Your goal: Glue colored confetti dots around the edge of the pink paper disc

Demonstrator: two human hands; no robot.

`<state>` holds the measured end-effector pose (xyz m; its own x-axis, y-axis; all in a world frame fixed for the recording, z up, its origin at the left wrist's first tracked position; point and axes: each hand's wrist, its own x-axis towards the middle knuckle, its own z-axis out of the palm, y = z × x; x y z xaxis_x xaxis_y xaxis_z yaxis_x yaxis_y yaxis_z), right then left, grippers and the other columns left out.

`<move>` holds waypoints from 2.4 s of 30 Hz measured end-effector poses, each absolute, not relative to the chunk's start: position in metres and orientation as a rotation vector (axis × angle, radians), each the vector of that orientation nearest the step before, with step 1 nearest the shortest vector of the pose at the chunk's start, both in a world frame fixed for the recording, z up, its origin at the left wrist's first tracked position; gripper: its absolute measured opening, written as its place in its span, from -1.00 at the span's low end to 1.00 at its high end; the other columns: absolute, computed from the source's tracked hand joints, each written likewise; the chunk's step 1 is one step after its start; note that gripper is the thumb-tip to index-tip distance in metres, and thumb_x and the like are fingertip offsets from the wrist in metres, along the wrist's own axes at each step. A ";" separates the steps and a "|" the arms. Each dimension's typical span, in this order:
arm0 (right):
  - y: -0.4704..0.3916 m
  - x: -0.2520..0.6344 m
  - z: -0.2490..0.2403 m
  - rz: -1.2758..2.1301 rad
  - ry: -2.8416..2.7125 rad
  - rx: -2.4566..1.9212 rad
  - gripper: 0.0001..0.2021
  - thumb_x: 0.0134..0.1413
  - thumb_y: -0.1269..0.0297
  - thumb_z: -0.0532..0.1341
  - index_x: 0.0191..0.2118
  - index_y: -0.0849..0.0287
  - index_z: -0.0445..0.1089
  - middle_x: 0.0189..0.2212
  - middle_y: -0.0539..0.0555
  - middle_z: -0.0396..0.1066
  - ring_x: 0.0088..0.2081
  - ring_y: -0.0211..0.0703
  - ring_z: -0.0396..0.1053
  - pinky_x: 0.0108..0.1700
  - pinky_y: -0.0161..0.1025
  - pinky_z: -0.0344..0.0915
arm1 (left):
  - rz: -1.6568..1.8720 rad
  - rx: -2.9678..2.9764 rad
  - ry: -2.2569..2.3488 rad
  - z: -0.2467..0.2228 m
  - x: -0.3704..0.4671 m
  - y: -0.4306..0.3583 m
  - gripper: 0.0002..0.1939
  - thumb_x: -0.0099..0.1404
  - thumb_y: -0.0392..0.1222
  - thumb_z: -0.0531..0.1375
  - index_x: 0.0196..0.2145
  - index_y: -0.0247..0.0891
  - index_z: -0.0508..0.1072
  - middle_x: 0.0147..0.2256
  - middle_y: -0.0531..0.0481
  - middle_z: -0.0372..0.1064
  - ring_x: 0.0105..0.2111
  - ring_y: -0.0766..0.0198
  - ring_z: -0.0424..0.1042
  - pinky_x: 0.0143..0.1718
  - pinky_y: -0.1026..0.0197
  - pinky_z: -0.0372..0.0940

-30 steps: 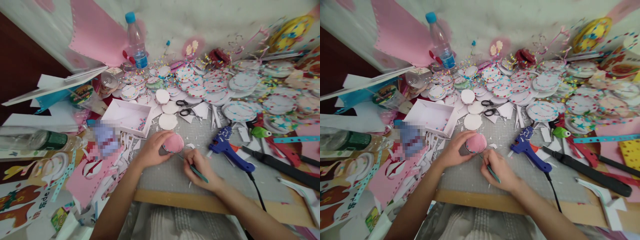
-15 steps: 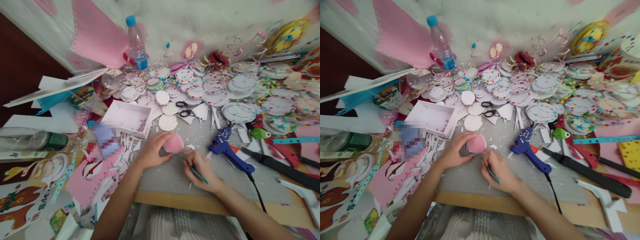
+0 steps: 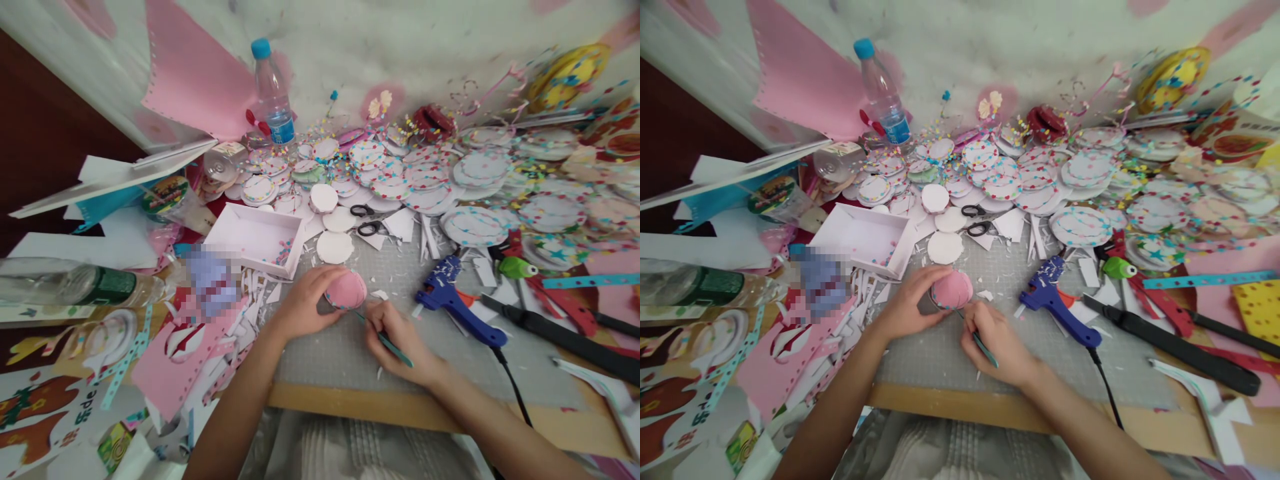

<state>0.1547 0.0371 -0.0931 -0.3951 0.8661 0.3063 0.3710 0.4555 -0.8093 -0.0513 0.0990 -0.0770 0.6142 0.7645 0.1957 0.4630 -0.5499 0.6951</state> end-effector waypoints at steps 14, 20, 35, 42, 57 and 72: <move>0.037 0.153 -0.092 0.817 -1.965 -1.039 -0.71 0.00 0.59 0.04 -0.37 0.04 -0.08 -0.51 -0.09 0.12 -0.49 -0.24 0.11 -0.46 -0.30 0.10 | 0.647 2.233 0.977 -0.077 -0.053 0.098 -0.33 0.17 -0.25 0.27 0.20 -0.16 0.15 0.15 -0.16 0.25 0.17 0.08 0.21 0.19 -0.04 0.16; 0.032 0.154 -0.092 0.645 -1.881 -1.006 -0.70 -0.06 0.55 0.08 -0.41 0.04 -0.09 -0.58 -0.11 0.08 -0.56 -0.24 0.09 -0.52 -0.29 0.05 | 0.602 2.254 1.019 -0.075 -0.053 0.096 -0.31 0.15 -0.23 0.28 0.20 -0.16 0.14 0.16 -0.15 0.25 0.18 0.09 0.21 0.19 -0.05 0.16; 0.076 0.175 0.003 0.732 -1.762 -1.117 -0.87 0.13 0.21 0.23 -0.19 0.06 0.34 -0.37 0.07 0.41 -0.37 -0.17 0.42 -0.38 -0.29 0.40 | 0.859 2.481 1.895 -0.043 -0.109 0.101 -0.28 0.01 0.24 0.31 0.00 -0.26 0.31 0.09 -0.30 0.27 0.21 -0.24 0.08 0.23 -0.40 -0.21; 0.156 0.116 0.004 0.843 -2.020 -0.912 -0.87 0.14 0.18 0.22 -0.28 0.11 0.37 -0.33 0.07 0.46 -0.28 -0.16 0.42 -0.23 -0.20 0.39 | 0.895 2.400 2.028 -0.065 -0.103 0.102 -0.64 0.14 0.04 0.25 -0.19 -0.23 0.37 -0.26 -0.10 0.38 -0.13 -0.05 0.34 0.23 -0.36 -0.16; 0.199 0.049 -0.029 0.692 -2.370 -0.941 -0.76 -0.08 0.48 0.22 -0.43 0.09 0.11 -0.55 -0.09 0.21 -0.50 -0.24 0.19 -0.36 -0.29 0.07 | 0.918 2.365 2.023 -0.064 -0.104 0.102 -0.39 0.11 0.07 0.27 0.02 -0.32 0.27 -0.22 -0.15 0.38 -0.12 -0.07 0.34 0.24 -0.32 -0.13; 0.181 0.072 -0.010 0.931 -1.929 -0.964 -0.70 0.02 0.25 0.28 -0.44 0.06 0.07 -0.51 -0.05 0.35 -0.41 -0.16 0.41 -0.34 -0.24 0.24 | 0.854 2.355 2.065 -0.063 -0.104 0.103 -0.39 0.11 0.11 0.26 0.01 -0.34 0.32 -0.24 -0.14 0.41 -0.12 -0.03 0.37 0.26 -0.25 -0.16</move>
